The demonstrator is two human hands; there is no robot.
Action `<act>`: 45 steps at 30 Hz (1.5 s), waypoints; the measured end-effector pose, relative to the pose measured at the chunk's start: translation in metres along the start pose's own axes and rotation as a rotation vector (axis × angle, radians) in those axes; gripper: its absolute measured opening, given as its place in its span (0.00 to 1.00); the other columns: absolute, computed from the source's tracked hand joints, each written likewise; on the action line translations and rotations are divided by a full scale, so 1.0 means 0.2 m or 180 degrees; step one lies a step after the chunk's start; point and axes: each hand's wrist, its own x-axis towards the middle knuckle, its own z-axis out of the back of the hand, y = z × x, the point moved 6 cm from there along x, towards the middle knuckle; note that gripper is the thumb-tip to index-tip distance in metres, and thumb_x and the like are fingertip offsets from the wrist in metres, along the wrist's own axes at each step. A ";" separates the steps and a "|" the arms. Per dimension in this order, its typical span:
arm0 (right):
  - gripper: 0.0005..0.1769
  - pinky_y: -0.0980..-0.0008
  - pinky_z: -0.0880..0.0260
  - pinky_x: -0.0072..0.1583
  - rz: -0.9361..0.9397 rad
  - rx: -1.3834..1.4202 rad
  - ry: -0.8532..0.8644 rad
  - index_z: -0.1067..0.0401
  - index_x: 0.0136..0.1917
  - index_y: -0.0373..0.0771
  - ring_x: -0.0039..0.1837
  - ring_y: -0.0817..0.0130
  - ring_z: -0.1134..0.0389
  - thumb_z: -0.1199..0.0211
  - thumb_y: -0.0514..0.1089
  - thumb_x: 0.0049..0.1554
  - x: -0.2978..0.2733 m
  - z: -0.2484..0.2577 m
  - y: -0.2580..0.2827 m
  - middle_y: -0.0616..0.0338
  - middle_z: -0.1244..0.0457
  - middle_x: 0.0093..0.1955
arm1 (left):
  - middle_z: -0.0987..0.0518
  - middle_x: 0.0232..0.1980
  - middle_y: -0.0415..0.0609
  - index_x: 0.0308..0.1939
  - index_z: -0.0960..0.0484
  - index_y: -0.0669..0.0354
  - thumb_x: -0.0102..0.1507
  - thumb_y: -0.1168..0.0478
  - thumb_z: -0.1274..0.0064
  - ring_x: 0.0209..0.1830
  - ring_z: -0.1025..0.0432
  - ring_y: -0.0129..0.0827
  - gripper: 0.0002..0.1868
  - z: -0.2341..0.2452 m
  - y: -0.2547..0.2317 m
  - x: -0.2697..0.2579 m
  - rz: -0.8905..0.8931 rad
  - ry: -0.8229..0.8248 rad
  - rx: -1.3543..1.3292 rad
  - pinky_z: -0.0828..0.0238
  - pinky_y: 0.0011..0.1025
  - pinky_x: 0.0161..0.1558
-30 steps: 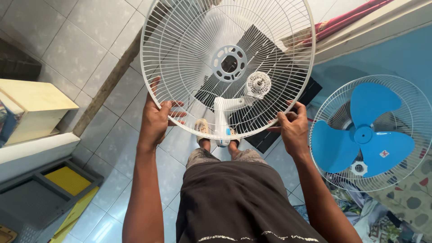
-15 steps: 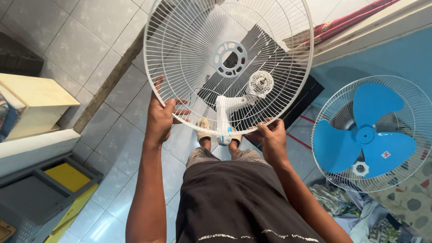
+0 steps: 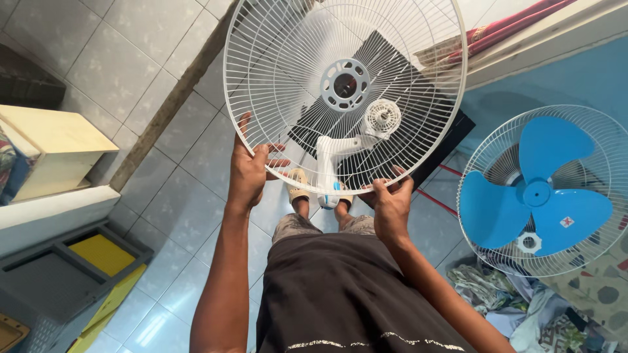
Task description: The person assembles a white electric fan by attaching the front grille, aligning the motor housing, and securing the blue fan blades. The person then attaches the rear grille and tightens the central nut to complete the assembly.
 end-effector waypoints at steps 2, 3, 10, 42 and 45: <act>0.25 0.54 0.22 0.56 -0.0076 0.0301 0.0038 0.49 0.66 0.32 0.50 0.61 0.31 0.40 0.34 0.60 -0.01 -0.01 -0.04 0.50 0.40 0.52 | 0.25 0.57 0.63 0.81 0.57 0.47 0.70 0.72 0.69 0.44 0.20 0.38 0.35 0.00 0.04 -0.01 0.0254 -0.0111 -0.0141 0.13 0.33 0.37; 0.24 0.53 0.21 0.58 -0.0109 0.0375 0.0078 0.49 0.63 0.31 0.51 0.60 0.30 0.39 0.33 0.60 -0.01 -0.02 -0.06 0.50 0.40 0.53 | 0.25 0.55 0.64 0.80 0.57 0.46 0.70 0.72 0.69 0.41 0.20 0.39 0.36 -0.01 0.05 0.00 0.0375 -0.0158 -0.0212 0.12 0.34 0.35; 0.30 0.52 0.21 0.58 -0.0144 0.0249 0.0181 0.51 0.61 0.34 0.51 0.58 0.30 0.36 0.27 0.54 -0.02 -0.07 -0.08 0.53 0.42 0.52 | 0.23 0.53 0.61 0.80 0.56 0.45 0.71 0.70 0.68 0.38 0.19 0.37 0.34 -0.07 0.06 -0.01 0.0342 -0.0227 -0.0276 0.12 0.33 0.33; 0.16 0.53 0.22 0.59 -0.0628 0.1314 0.0286 0.45 0.54 0.35 0.50 0.59 0.29 0.39 0.31 0.59 -0.02 -0.19 -0.20 0.51 0.37 0.48 | 0.22 0.50 0.60 0.80 0.56 0.45 0.71 0.69 0.69 0.35 0.19 0.36 0.34 -0.32 0.20 -0.04 0.0349 -0.0468 -0.0644 0.16 0.29 0.30; 0.13 0.52 0.21 0.58 -0.0597 0.1320 0.0368 0.42 0.52 0.34 0.49 0.61 0.30 0.39 0.32 0.60 -0.01 -0.20 -0.22 0.52 0.37 0.46 | 0.22 0.52 0.60 0.81 0.56 0.46 0.71 0.69 0.69 0.37 0.20 0.35 0.34 -0.36 0.20 -0.04 0.0256 -0.0437 -0.0649 0.15 0.30 0.31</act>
